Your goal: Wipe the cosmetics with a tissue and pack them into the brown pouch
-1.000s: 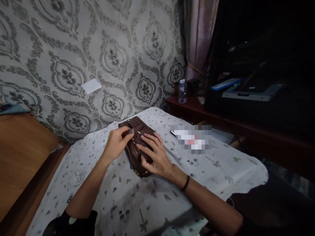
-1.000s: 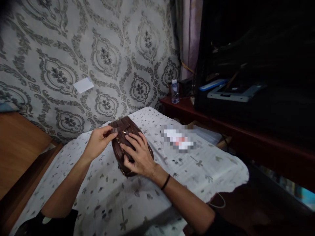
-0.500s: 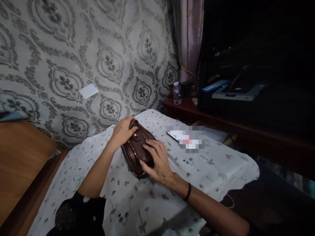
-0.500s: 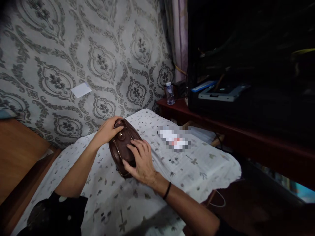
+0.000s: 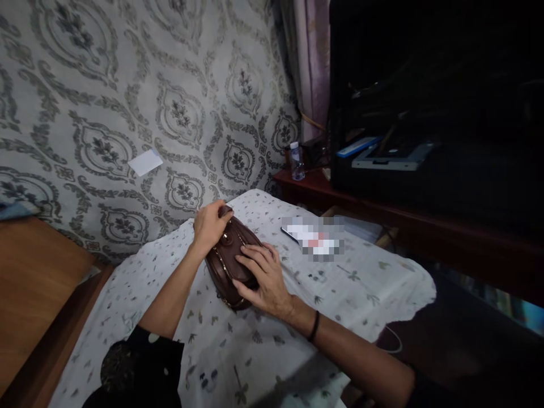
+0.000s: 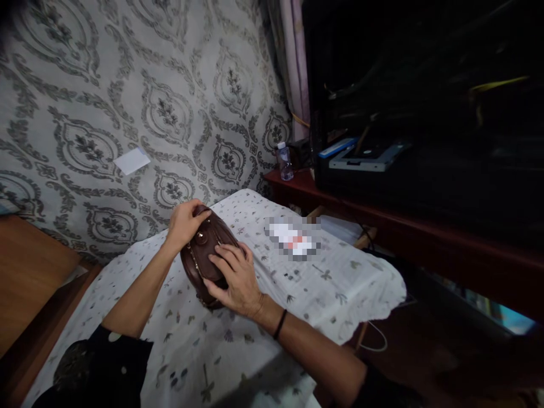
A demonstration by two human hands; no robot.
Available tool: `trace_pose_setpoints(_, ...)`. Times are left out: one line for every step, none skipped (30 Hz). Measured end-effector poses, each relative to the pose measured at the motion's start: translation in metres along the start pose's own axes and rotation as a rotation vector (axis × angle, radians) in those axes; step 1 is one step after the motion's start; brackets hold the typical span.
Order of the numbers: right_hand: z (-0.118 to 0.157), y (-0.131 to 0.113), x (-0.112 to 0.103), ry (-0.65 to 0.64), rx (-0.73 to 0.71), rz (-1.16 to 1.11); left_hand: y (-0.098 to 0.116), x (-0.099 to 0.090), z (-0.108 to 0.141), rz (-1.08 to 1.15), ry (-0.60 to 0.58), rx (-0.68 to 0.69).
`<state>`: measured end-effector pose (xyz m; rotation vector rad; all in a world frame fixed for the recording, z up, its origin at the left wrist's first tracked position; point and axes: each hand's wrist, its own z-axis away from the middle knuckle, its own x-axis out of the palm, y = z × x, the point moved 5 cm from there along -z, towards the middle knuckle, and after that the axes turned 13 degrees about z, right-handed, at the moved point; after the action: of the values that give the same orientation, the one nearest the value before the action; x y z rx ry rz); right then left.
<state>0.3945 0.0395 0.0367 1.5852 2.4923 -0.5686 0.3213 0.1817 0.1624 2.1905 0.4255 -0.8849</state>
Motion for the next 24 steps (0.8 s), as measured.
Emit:
trace_pose_setpoints(0.000,0.000,-0.001,0.009,-0.009,0.000,-0.001,0.000,0.002,0.026,0.040,-0.017)
trace_pose_setpoints(-0.001,-0.001,-0.002,0.017,-0.020,0.002,-0.003,0.000,0.003,0.068,0.067,-0.034)
trace_pose_setpoints(-0.001,-0.002,-0.002,0.023,-0.028,0.005,-0.004,0.000,0.005,0.113,0.085,-0.049)
trace_pose_setpoints(-0.001,-0.002,-0.002,0.027,-0.033,0.010,-0.006,0.001,0.006,0.154,0.096,-0.059)
trace_pose_setpoints(-0.002,-0.002,-0.002,0.028,-0.036,0.015,-0.006,0.002,0.008,0.185,0.102,-0.061)
trace_pose_setpoints(-0.002,-0.002,-0.002,0.029,-0.036,0.021,-0.005,0.002,0.010,0.206,0.102,-0.059)
trace_pose_setpoints(-0.003,-0.002,-0.002,0.030,-0.037,0.026,-0.004,0.003,0.013,0.220,0.097,-0.056)
trace_pose_setpoints(-0.003,-0.003,-0.001,0.034,-0.040,0.031,-0.001,0.003,0.015,0.235,0.085,-0.052)
trace_pose_setpoints(-0.003,-0.003,-0.001,0.037,-0.045,0.034,0.002,0.004,0.019,0.249,0.066,-0.046)
trace_pose_setpoints(-0.003,-0.003,-0.001,0.037,-0.050,0.036,0.006,0.004,0.022,0.261,0.043,-0.037)
trace_pose_setpoints(-0.003,-0.003,0.000,0.035,-0.055,0.035,0.010,0.005,0.026,0.271,0.019,-0.026)
trace_pose_setpoints(-0.003,-0.003,0.000,0.030,-0.059,0.032,0.014,0.005,0.029,0.278,-0.006,-0.014)
trace_pose_setpoints(-0.002,-0.002,0.001,0.022,-0.060,0.028,0.017,0.006,0.032,0.285,-0.033,0.001)
trace_pose_setpoints(-0.002,-0.002,0.002,0.013,-0.059,0.022,0.020,0.006,0.035,0.295,-0.060,0.016)
trace_pose_setpoints(-0.001,-0.001,0.002,0.005,-0.059,0.016,0.022,0.006,0.037,0.308,-0.084,0.027)
trace_pose_setpoints(-0.001,-0.001,0.002,-0.003,-0.058,0.009,0.023,0.006,0.038,0.323,-0.109,0.030)
trace_pose_setpoints(-0.001,0.000,0.002,-0.017,-0.054,0.001,0.023,0.005,0.039,0.334,-0.133,0.028)
trace_pose_setpoints(-0.001,0.001,0.002,-0.035,-0.050,-0.009,0.023,0.003,0.040,0.338,-0.157,0.023)
trace_pose_setpoints(-0.001,0.002,0.001,-0.047,-0.042,-0.022,0.022,0.001,0.041,0.339,-0.177,0.020)
trace_pose_setpoints(-0.001,0.003,0.000,-0.054,-0.029,-0.035,0.022,-0.002,0.043,0.335,-0.190,0.023)
trace_pose_setpoints(0.000,0.004,-0.001,-0.057,-0.012,-0.048,0.022,-0.007,0.045,0.326,-0.194,0.032)
trace_pose_setpoints(0.001,0.006,-0.002,-0.058,0.013,-0.058,0.022,-0.012,0.047,0.307,-0.189,0.044)
trace_pose_setpoints(0.003,0.008,-0.002,-0.057,0.046,-0.066,0.021,-0.018,0.050,0.272,-0.177,0.052)
trace_pose_setpoints(0.005,0.011,-0.002,-0.063,0.087,-0.072,0.020,-0.024,0.053,0.221,-0.163,0.048)
